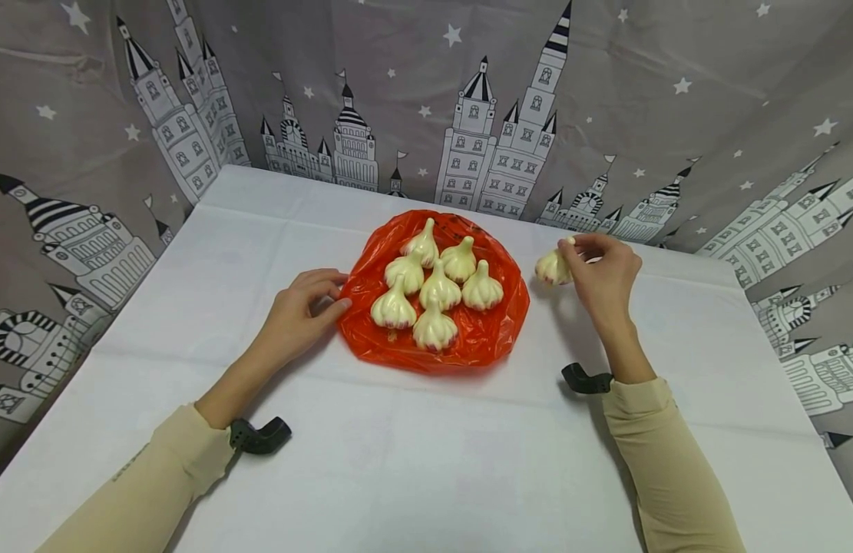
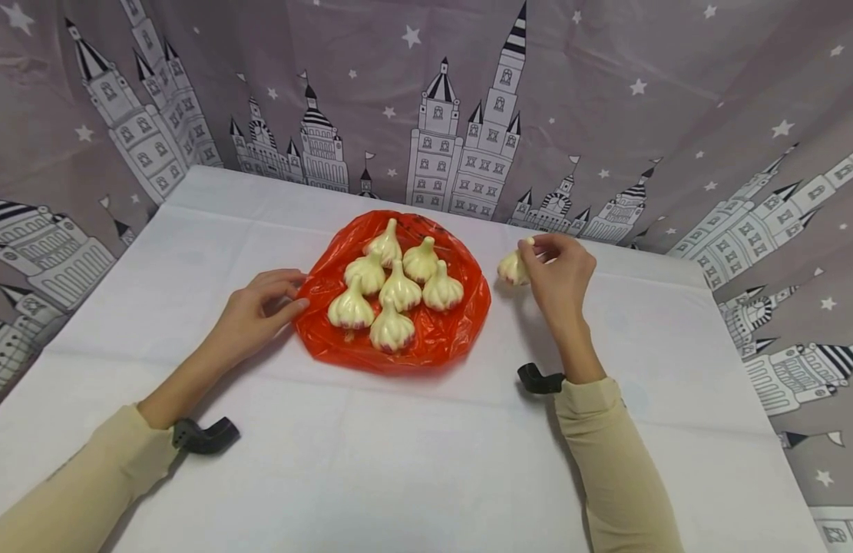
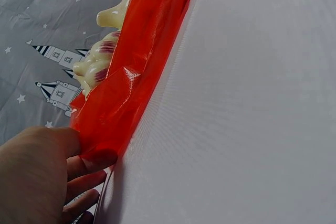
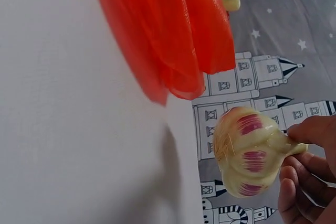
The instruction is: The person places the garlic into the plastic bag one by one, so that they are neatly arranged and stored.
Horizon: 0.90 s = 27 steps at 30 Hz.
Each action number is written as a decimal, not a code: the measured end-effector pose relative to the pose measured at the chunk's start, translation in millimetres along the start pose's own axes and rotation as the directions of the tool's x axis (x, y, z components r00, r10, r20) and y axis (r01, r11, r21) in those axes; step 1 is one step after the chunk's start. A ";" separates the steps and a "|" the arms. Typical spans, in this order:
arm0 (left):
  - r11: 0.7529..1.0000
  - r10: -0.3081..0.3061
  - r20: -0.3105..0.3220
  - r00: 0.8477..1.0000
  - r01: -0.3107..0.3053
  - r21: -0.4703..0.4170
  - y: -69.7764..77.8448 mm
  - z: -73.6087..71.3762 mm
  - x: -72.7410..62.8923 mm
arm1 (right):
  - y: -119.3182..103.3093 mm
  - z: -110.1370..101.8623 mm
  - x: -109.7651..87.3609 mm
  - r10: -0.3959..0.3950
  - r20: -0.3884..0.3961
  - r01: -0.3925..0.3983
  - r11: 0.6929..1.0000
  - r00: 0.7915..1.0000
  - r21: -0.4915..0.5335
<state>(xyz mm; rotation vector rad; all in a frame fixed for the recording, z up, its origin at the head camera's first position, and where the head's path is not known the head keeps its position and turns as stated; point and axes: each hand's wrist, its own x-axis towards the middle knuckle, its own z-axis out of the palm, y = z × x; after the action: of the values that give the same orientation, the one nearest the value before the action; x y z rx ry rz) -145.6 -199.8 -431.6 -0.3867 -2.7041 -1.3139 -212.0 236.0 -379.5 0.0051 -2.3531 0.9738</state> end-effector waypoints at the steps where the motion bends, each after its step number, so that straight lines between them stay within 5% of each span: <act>1: 1.000 -0.002 0.001 1.000 0.002 0.001 -0.1 0.0 -0.1 | -1.5 -0.3 -0.3 -0.002 0.003 0.002 1.000 1.000 0.004; 16: 1.000 -0.009 0.005 1.000 0.009 0.002 -3.6 0.4 0.8 | -61.7 -11.7 -14.3 -0.090 0.090 0.080 0.990 0.992 0.113; 27: 1.000 -0.019 0.010 1.000 0.019 -0.004 -3.0 0.1 0.8 | -85.7 -9.6 -27.4 -0.121 0.201 0.097 0.987 0.972 0.127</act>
<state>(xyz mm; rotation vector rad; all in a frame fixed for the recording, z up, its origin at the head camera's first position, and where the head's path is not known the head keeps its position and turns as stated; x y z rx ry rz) -147.2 -201.3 -433.8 -0.3696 -2.7206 -1.3267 -165.7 173.6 -333.1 0.2926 -2.4497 1.1005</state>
